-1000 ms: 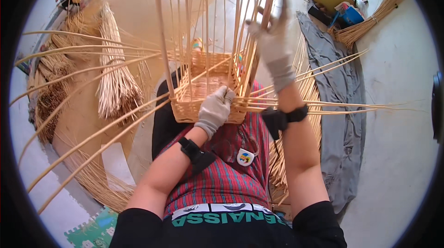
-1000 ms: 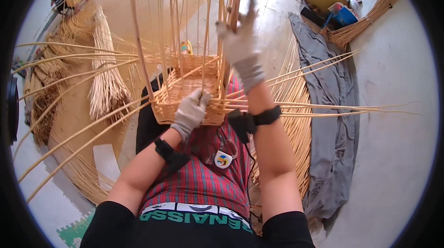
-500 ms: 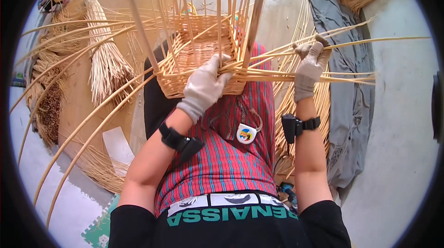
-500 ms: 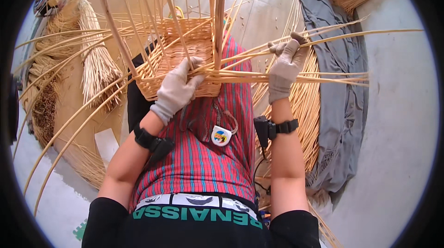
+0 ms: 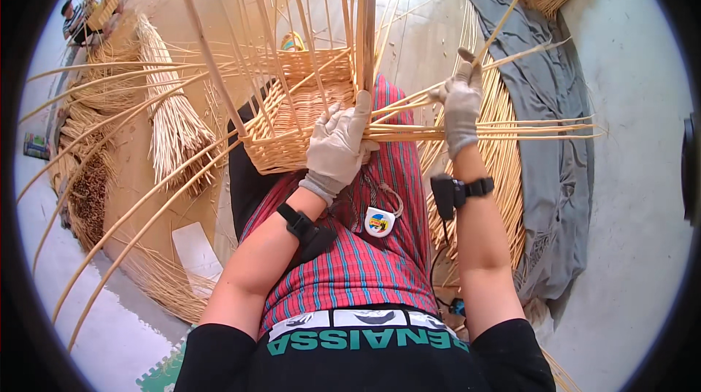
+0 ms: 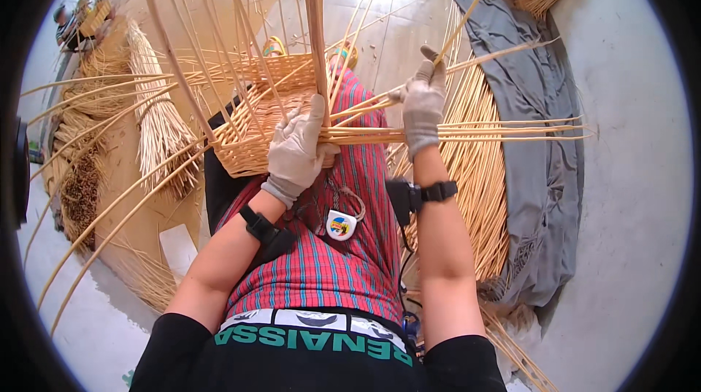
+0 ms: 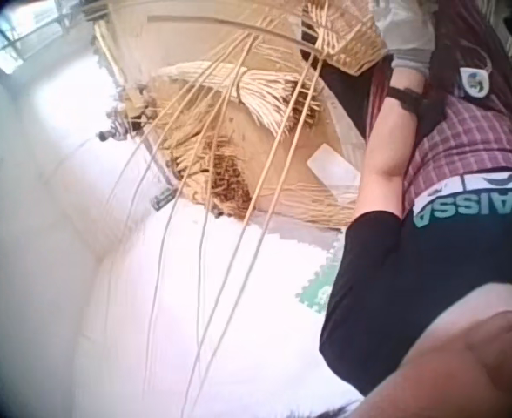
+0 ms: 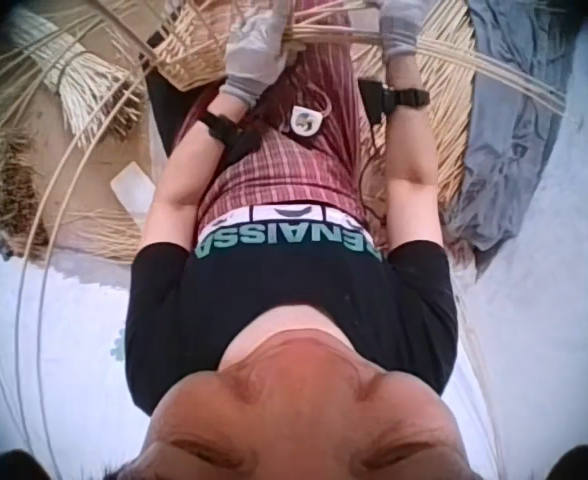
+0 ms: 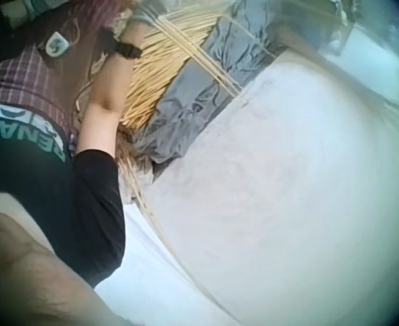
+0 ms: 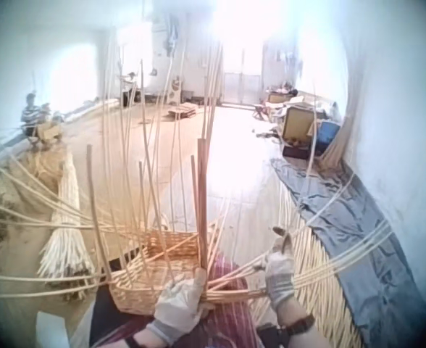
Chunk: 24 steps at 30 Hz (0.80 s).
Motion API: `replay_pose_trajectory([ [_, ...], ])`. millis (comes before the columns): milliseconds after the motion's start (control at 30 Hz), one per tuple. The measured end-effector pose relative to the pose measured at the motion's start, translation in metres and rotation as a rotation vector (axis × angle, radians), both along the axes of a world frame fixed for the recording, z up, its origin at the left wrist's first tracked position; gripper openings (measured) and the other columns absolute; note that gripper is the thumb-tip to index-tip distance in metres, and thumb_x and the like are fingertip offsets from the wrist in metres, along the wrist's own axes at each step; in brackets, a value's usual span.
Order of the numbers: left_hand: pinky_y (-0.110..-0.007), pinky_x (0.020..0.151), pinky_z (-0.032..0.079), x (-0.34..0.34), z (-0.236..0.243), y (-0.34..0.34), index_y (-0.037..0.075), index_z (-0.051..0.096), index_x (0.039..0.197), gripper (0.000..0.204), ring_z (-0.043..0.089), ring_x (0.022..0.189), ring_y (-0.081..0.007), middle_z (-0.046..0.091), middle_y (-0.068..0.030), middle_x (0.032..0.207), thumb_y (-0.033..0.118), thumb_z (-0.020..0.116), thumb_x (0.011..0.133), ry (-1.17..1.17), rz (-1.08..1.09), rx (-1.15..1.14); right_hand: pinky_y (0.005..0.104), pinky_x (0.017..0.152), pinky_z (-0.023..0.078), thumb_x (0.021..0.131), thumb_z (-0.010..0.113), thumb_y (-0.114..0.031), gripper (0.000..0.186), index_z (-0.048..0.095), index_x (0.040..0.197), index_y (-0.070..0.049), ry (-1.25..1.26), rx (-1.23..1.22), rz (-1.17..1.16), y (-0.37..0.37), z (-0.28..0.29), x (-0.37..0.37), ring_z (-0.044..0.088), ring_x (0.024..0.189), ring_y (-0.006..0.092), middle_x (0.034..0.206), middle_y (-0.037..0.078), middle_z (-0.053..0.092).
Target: Weave a basket using long wooden strips.
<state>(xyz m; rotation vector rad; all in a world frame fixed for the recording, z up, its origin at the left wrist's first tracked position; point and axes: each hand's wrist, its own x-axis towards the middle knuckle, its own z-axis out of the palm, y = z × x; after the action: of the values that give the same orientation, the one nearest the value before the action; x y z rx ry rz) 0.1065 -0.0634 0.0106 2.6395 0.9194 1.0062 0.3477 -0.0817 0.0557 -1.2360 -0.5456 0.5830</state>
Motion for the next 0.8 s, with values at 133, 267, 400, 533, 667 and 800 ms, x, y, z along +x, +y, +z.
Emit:
replay_pose_trajectory([
  [133,-0.049,0.100,0.044,0.000,-0.001,0.004,0.010,0.027,0.160,0.097,0.062,0.112,-0.0343,0.065,-0.0124,0.118,0.038,0.075,0.081,0.057,0.019,-0.025,0.0233,0.047,0.039,0.111,0.039,-0.020,0.035,0.048,0.140,-0.001,-0.033,0.219,0.075,-0.057,0.052,-0.077,0.038,0.048,0.0052,0.061,-0.007,0.037],
  [267,-0.048,0.081,0.048,0.006,0.000,0.004,0.006,0.020,0.160,0.089,0.064,0.099,-0.0351,0.068,-0.0137,0.102,0.025,0.072,0.090,0.162,0.026,-0.072,0.0320,0.091,0.052,0.090,0.066,-0.006,0.044,0.060,0.133,0.001,-0.949,0.163,0.479,-0.076,0.057,-0.171,0.067,0.105,0.0239,0.121,0.019,0.065],
  [400,-0.037,0.103,0.047,-0.010,0.010,-0.003,0.003,0.037,0.152,0.061,0.058,0.120,-0.0209,0.061,-0.0104,0.129,0.016,0.062,0.098,-0.518,-0.123,-0.587,0.0341,0.100,0.052,0.090,0.071,-0.007,0.053,0.055,0.141,-0.007,-0.233,-0.092,0.686,-0.048,0.054,-0.141,0.067,0.104,0.0227,0.121,0.020,0.064],
  [533,-0.034,0.090,0.056,-0.052,0.023,0.008,0.004,0.057,0.128,0.034,0.066,0.101,-0.0171,0.068,-0.0092,0.114,0.029,0.058,0.105,-1.066,-0.174,-1.108,0.0320,0.087,0.053,0.085,0.081,-0.029,0.054,0.060,0.128,-0.003,-0.462,-0.415,0.598,-0.002,0.044,-0.089,0.065,0.091,0.0195,0.108,0.009,0.065],
  [667,-0.027,0.063,0.056,-0.078,0.032,0.031,0.004,0.060,0.104,0.039,0.066,0.069,-0.0141,0.066,-0.0062,0.080,0.043,0.061,0.101,-1.025,0.038,-1.184,0.0379,0.078,0.051,0.070,0.091,-0.042,0.058,0.062,0.102,-0.003,-0.857,-0.698,0.610,0.009,0.020,-0.090,0.064,0.086,0.0235,0.099,0.010,0.064],
  [800,-0.024,0.048,0.051,-0.059,0.067,0.060,0.004,0.060,0.106,0.025,0.063,0.058,-0.0128,0.064,-0.0053,0.076,0.028,0.061,0.104,-0.935,-0.019,-0.999,0.0427,0.078,0.051,0.072,0.089,-0.039,0.050,0.064,0.097,-0.004,-1.031,-0.594,0.356,0.000,0.001,-0.102,0.062,0.085,0.0324,0.091,0.012,0.060],
])
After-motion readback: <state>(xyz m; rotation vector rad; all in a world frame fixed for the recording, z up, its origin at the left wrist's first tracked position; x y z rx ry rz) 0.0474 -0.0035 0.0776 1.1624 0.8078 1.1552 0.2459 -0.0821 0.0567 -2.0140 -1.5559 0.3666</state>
